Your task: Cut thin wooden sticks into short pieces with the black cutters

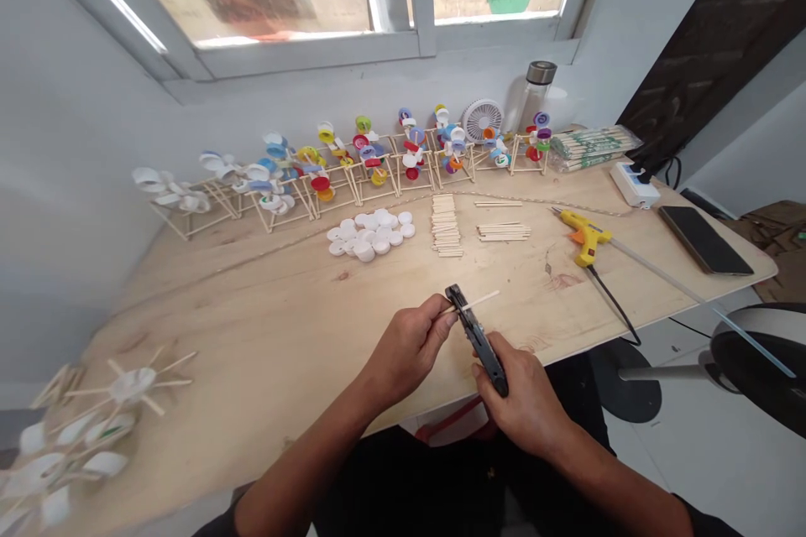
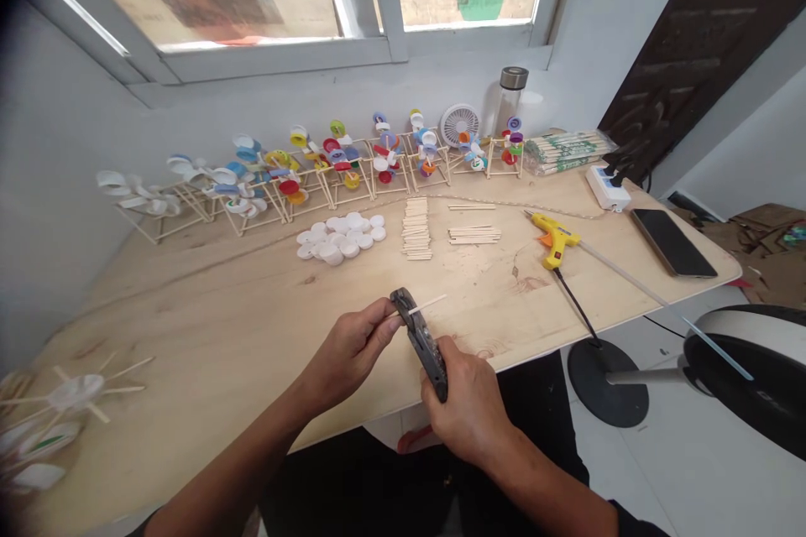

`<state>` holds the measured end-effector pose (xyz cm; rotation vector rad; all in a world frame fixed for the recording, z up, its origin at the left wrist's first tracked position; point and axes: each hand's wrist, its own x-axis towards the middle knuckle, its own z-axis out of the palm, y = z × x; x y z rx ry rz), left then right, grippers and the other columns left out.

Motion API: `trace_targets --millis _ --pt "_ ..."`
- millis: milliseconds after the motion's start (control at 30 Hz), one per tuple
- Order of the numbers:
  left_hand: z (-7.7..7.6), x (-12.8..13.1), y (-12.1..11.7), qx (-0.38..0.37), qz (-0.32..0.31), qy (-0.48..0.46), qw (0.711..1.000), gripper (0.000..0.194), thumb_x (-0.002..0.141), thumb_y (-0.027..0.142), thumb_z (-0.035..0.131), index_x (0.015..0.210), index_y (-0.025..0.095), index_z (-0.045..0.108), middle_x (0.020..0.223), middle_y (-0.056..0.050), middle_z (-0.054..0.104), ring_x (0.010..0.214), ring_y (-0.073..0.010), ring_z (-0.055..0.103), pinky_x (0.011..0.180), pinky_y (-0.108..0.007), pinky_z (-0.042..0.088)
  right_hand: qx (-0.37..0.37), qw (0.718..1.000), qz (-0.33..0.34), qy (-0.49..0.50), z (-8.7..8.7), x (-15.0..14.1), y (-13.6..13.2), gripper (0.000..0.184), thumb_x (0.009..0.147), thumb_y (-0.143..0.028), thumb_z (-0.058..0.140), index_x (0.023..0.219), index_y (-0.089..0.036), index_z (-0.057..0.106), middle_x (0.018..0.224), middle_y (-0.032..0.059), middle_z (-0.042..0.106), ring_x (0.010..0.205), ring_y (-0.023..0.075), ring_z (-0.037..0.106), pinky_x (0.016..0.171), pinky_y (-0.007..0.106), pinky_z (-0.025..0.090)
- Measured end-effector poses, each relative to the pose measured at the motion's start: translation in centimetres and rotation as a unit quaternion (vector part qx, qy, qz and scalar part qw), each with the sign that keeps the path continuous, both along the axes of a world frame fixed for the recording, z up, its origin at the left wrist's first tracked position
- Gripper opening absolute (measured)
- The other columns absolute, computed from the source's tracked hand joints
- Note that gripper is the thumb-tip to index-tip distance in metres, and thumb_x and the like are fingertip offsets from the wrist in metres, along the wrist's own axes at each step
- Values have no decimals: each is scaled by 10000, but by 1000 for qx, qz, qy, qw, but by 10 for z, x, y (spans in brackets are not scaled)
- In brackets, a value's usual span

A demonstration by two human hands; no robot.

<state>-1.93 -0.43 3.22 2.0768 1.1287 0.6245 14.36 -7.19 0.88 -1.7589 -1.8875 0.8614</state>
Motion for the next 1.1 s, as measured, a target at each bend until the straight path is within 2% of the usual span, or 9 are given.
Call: trace_targets --millis 100,167,233,333,433,600,800,933,1100 --pt "-4 1 -3 53 8 17 998 170 883 254 339 786 185 462 600 33 495 511 -99 465 510 -203 344 -2 1000 -3 8 0 1 0 77 767 -194 471 832 -194 513 700 13 619 642 173 580 604 250 372" --pt "-9 1 -5 121 18 37 992 136 879 230 357 881 180 483 646 18 555 532 -105 507 510 -202 353 -8 1000 -6 16 1 0 0 98 766 -189 472 852 -194 519 709 15 624 649 174 584 613 252 380" --pt "-15 1 -7 228 34 72 970 132 874 200 378 920 171 499 655 5 578 534 -109 521 499 -205 344 -12 1000 -7 24 1 0 -1 113 759 -182 477 863 -196 520 716 14 628 654 176 586 620 254 386" --pt "-24 1 -7 372 54 121 919 132 864 150 396 890 151 525 570 12 531 471 -107 478 459 -224 296 -12 999 -6 32 1 -2 -1 127 768 -190 472 887 -200 515 737 17 630 688 184 593 636 260 391" --pt "-26 1 -7 407 50 130 903 152 859 133 390 926 140 527 535 24 495 438 -99 449 442 -225 288 -5 1000 -3 29 3 -2 -2 121 777 -202 465 892 -199 503 742 19 623 701 188 592 635 261 387" --pt "-22 0 -11 328 32 89 940 179 884 175 356 977 152 507 599 4 551 501 -104 504 490 -203 360 4 1000 2 -4 6 -1 -2 52 777 -200 457 828 -201 470 685 4 591 626 172 562 583 251 355" --pt "-8 1 -14 131 20 -27 991 164 890 216 353 847 179 507 605 21 509 505 -93 476 505 -195 365 23 999 12 -38 8 0 -1 65 768 -194 454 833 -202 455 679 1 571 624 175 545 562 248 330" --pt "1 0 -11 -10 8 -87 996 218 884 270 368 726 173 484 571 40 407 503 -82 390 498 -191 335 29 998 21 -49 7 3 -2 102 756 -182 455 856 -200 453 704 8 576 647 182 553 585 253 341" --pt "8 -3 -4 -143 -21 -150 978 256 864 327 402 709 156 511 557 46 355 500 -77 331 472 -189 313 25 998 28 -43 6 5 -2 94 752 -175 450 842 -202 442 699 8 569 654 183 558 595 254 351"
